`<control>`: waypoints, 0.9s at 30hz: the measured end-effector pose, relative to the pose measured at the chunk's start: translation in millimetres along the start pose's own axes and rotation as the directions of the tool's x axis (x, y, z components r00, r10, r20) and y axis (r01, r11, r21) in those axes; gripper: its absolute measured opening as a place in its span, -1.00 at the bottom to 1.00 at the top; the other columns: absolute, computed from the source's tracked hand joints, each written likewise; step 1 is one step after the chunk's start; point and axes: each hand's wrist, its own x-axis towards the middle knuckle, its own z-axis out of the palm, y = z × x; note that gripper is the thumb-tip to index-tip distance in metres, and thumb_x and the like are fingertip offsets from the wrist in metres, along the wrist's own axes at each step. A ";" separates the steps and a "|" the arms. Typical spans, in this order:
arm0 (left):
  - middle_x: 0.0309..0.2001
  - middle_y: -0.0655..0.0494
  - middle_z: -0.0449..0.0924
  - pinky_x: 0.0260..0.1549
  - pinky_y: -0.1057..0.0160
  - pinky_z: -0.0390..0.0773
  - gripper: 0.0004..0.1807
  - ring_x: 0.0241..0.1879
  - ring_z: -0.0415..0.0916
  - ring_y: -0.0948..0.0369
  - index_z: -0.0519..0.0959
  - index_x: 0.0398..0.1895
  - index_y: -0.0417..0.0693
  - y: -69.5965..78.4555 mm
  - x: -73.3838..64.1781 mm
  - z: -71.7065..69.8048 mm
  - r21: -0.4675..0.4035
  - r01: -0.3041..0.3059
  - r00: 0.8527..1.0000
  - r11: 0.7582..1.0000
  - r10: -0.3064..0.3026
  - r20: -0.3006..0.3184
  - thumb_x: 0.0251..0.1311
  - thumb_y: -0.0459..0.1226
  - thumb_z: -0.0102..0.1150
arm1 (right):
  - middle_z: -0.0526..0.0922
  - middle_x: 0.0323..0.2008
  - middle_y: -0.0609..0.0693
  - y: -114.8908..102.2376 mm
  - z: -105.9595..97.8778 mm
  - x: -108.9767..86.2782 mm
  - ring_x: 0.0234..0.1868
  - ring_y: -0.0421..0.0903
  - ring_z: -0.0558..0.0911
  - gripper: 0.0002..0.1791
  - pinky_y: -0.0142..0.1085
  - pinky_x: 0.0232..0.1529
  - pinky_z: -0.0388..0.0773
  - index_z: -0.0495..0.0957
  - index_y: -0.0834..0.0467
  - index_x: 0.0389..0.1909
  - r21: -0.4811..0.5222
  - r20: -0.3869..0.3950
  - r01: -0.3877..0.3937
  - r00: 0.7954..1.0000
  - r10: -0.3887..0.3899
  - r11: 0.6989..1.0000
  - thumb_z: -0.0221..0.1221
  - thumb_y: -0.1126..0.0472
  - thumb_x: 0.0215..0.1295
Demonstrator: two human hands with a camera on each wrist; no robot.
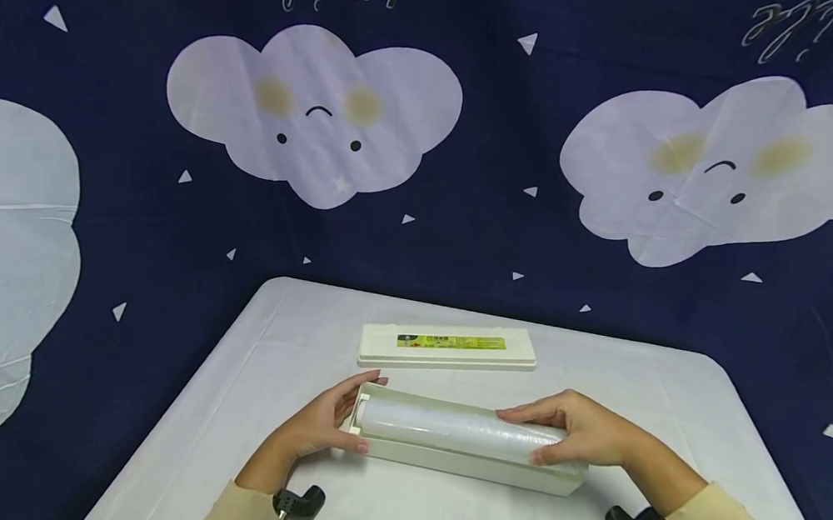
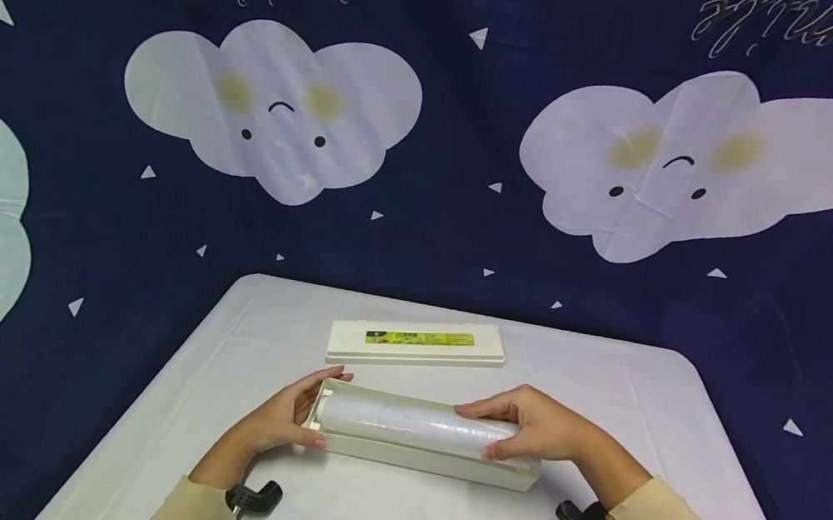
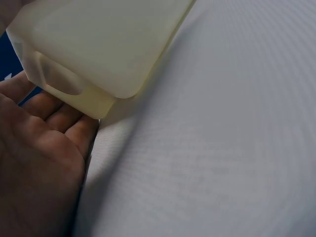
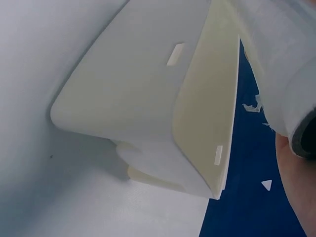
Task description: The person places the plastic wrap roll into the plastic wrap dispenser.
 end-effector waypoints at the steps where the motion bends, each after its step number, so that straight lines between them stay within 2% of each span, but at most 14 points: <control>1: 0.59 -0.12 0.18 0.46 0.36 0.09 0.29 0.58 0.07 -0.06 0.07 0.69 -0.17 0.2 0.1 0.0 0.002 0.000 1.000 1.000 0.000 0.001 -0.14 -0.54 0.65 | 0.59 0.31 0.16 0.2 -0.1 0.5 0.18 0.13 0.66 -0.34 -0.10 -0.02 0.74 0.57 0.29 0.36 -0.006 0.001 -0.002 1.000 0.002 1.000 0.49 0.35 0.21; 9: 0.59 -0.13 0.19 0.47 0.31 0.14 0.29 0.56 0.10 -0.11 0.07 0.68 -0.20 0.0 1.3 -0.7 -0.012 -0.035 0.999 0.999 0.036 0.019 -0.14 -0.52 0.67 | 0.60 0.28 0.23 1.4 -0.9 5.7 0.14 0.12 0.68 -0.35 -0.10 -0.04 0.74 0.57 0.32 0.35 -0.004 0.005 0.015 1.000 -0.015 1.000 0.48 0.37 0.21; 16: 0.59 -0.04 0.20 0.48 0.31 0.10 0.29 0.57 0.10 -0.03 0.08 0.69 -0.15 1.7 -0.2 -0.1 0.010 -0.010 1.000 1.000 0.009 0.009 -0.13 -0.49 0.68 | 0.60 0.28 0.26 8.8 0.0 8.2 0.14 0.11 0.68 -0.34 -0.12 -0.04 0.74 0.57 0.33 0.34 0.025 -0.004 0.017 1.000 -0.017 1.000 0.48 0.41 0.18; 27: 0.59 -0.06 0.20 0.47 0.31 0.14 0.29 0.56 0.12 -0.03 0.09 0.68 -0.16 1.4 -0.5 0.8 -0.005 0.003 1.000 1.000 -0.003 0.000 -0.15 -0.52 0.68 | 0.61 0.28 0.21 22.1 6.2 4.7 0.16 0.15 0.67 -0.32 -0.12 -0.03 0.74 0.59 0.31 0.33 0.042 -0.032 -0.016 0.999 0.017 0.999 0.51 0.41 0.14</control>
